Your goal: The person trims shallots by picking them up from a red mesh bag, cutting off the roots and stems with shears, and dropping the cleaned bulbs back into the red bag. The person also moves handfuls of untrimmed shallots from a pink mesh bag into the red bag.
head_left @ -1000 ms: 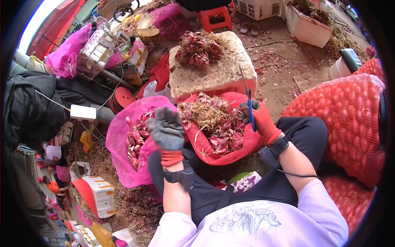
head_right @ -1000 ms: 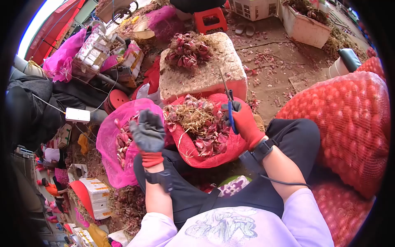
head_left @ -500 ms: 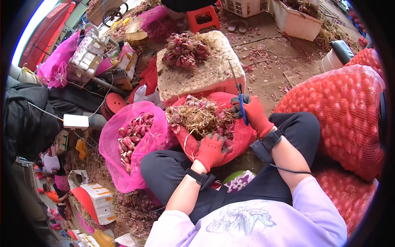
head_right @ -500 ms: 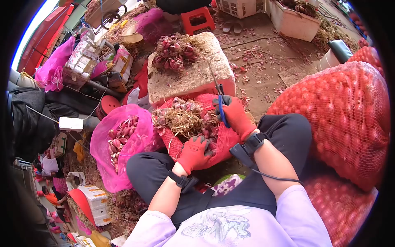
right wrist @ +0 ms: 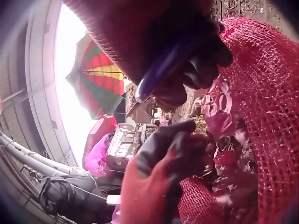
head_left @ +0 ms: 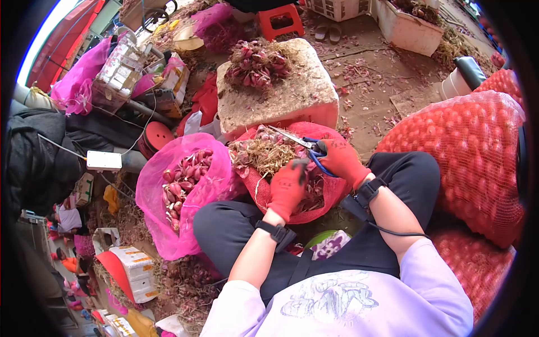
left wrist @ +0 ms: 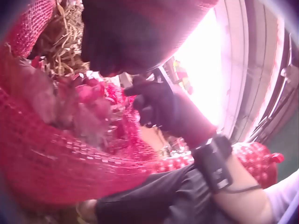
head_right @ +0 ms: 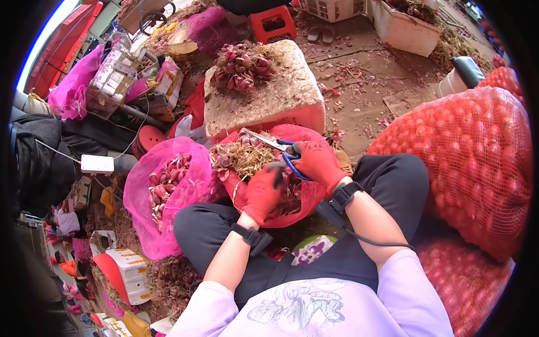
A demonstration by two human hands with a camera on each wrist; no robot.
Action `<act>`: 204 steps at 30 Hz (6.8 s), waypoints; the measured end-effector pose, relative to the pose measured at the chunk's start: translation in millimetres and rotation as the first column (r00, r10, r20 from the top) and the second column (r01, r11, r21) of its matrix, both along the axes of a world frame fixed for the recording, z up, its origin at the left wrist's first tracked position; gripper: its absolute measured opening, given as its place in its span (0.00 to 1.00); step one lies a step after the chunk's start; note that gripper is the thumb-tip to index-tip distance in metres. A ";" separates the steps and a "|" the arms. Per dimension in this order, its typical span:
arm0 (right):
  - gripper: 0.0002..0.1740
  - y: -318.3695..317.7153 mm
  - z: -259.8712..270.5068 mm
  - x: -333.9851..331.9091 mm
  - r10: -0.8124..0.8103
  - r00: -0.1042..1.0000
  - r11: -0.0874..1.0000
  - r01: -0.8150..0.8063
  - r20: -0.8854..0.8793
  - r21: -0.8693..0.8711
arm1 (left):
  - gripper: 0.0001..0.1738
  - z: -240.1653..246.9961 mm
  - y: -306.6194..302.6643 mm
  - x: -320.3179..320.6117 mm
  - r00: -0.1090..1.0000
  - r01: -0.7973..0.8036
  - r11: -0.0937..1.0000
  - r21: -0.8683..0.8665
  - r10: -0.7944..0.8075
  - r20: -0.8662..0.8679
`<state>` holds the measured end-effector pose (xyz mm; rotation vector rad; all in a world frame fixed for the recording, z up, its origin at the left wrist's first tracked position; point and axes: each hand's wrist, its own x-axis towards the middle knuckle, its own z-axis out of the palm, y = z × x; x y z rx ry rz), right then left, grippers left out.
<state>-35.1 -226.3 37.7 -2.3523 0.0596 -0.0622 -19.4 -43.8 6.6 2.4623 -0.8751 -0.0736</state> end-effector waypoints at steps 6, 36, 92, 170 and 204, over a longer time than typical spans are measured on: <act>0.14 -0.7 -0.6 -5.1 -0.009 0.998 0.996 0.014 0.062 -0.083 | 0.30 -36.1 0.4 -5.9 0.995 0.013 0.850 0.527 -0.061 0.074; 0.10 17.1 -14.2 -10.8 0.133 0.964 0.398 0.160 -0.230 0.903 | 0.24 25.4 12.9 -11.4 0.680 -0.421 0.771 -0.478 -0.081 -0.729; 0.35 35.7 -8.6 -28.8 0.080 0.997 0.963 -0.081 -0.012 -0.259 | 0.15 18.3 49.8 25.2 0.407 -0.893 -0.063 -0.445 -0.536 -0.740; 0.33 12.5 18.0 -27.4 0.047 0.997 0.954 -0.029 0.053 -0.298 | 0.17 37.5 41.2 23.5 0.664 -0.659 0.219 -0.720 -0.281 -0.693; 0.29 17.6 19.1 -20.7 -0.013 0.992 0.960 -0.024 0.129 0.279 | 0.18 48.0 34.6 14.3 0.714 -0.547 0.431 -0.718 -0.208 -0.669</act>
